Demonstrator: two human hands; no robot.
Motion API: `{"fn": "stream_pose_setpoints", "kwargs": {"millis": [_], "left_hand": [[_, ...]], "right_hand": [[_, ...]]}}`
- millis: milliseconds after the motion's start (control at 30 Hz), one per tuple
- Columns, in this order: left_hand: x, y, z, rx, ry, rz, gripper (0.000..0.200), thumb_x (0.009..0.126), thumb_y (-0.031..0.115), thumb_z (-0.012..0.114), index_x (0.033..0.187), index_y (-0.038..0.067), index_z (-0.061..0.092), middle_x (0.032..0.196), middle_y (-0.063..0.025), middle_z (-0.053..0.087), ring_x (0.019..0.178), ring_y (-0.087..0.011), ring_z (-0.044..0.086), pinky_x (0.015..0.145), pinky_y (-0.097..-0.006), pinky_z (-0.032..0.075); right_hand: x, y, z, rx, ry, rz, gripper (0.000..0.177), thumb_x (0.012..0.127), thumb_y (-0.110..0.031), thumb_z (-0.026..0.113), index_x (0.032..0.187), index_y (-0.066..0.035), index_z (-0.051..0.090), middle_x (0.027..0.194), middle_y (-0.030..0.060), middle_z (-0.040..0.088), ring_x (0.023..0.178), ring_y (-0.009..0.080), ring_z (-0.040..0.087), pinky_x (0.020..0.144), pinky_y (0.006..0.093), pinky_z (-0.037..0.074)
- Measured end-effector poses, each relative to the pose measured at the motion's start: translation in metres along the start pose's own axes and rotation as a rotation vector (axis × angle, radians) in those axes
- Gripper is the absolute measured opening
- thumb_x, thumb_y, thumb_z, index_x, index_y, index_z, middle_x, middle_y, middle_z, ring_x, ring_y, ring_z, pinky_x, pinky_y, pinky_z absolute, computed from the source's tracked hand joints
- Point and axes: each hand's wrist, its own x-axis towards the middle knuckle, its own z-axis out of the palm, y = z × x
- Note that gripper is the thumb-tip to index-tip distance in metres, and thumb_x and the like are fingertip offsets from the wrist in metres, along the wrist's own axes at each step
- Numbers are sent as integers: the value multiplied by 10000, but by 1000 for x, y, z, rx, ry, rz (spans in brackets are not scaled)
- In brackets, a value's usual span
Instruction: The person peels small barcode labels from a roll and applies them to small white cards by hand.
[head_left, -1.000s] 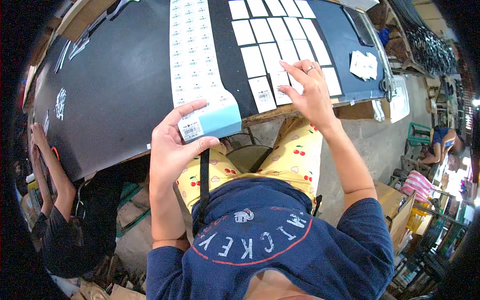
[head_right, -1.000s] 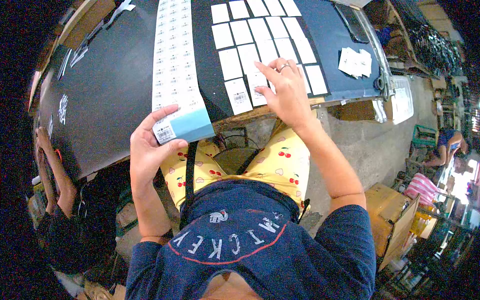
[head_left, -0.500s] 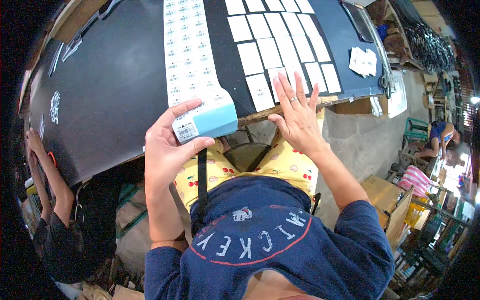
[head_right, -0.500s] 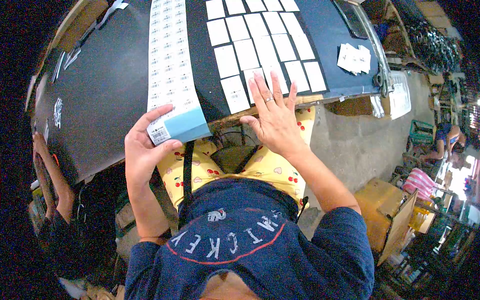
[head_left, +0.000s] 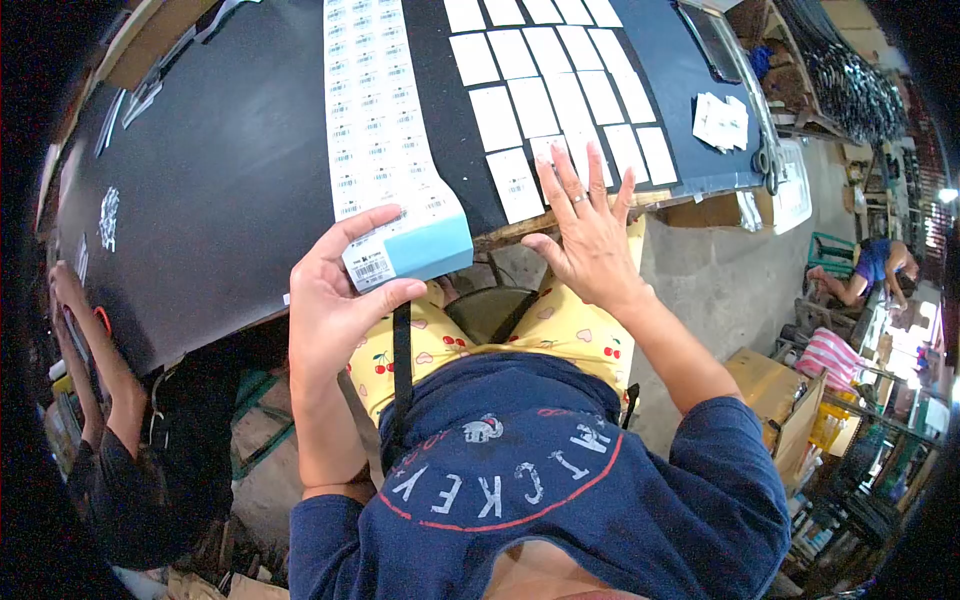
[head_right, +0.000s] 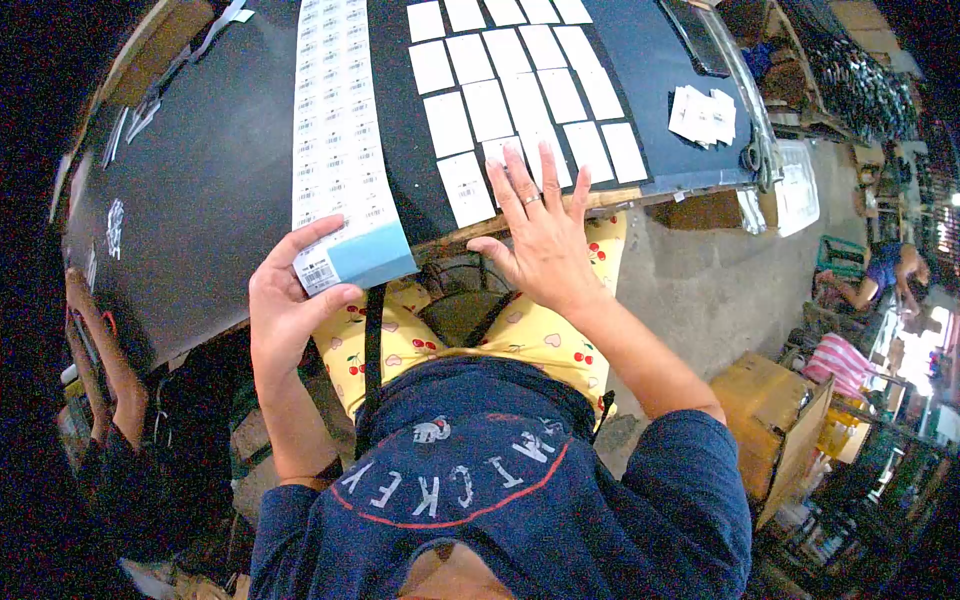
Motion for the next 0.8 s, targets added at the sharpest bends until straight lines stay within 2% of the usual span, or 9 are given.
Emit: {"fn": "stream_pose_setpoints", "kwargs": {"millis": [233,367,400,600,800], "left_hand": [[-5,3,-1,-8,9,7,594,699,-85,765,1238,-68,517,1122,-151,616,1010,-156,611,884,-267,504],[-4,1,1,-58,13,0,597,701,-84,766,1242,-67,514,1121,-145,617,1007,-154,611,878,-266,507],[-4,1,0,-59,14,-4,599,701,-82,767,1244,-66,513,1121,-144,617,1006,-153,611,877,-266,507],[-1,-2,-4,-52,13,-20,591,700,-70,773,1235,-61,522,1123,-145,615,1006,-152,609,877,-265,507],[1,-2,-3,-52,9,-49,629,666,-57,787,1238,-54,525,1166,-142,603,1041,-176,604,901,-290,494]], "right_hand": [[0,-13,-18,134,22,-62,850,897,-673,228,1468,-45,244,1557,82,179,1444,354,7,1076,637,-75],[3,-28,-14,126,-21,-79,847,898,-671,223,1472,-49,233,1558,74,175,1444,354,9,1071,640,-85],[4,-28,-9,103,-28,-70,839,896,-660,278,1472,-51,235,1559,75,172,1443,358,17,1070,647,-73],[6,-32,-1,111,-17,-43,817,875,-623,408,1470,-83,262,1559,77,174,1435,389,30,1069,657,-46],[6,-31,-1,117,-6,-40,777,874,-622,414,1468,-137,291,1557,66,185,1434,394,28,1062,665,-49]]}}
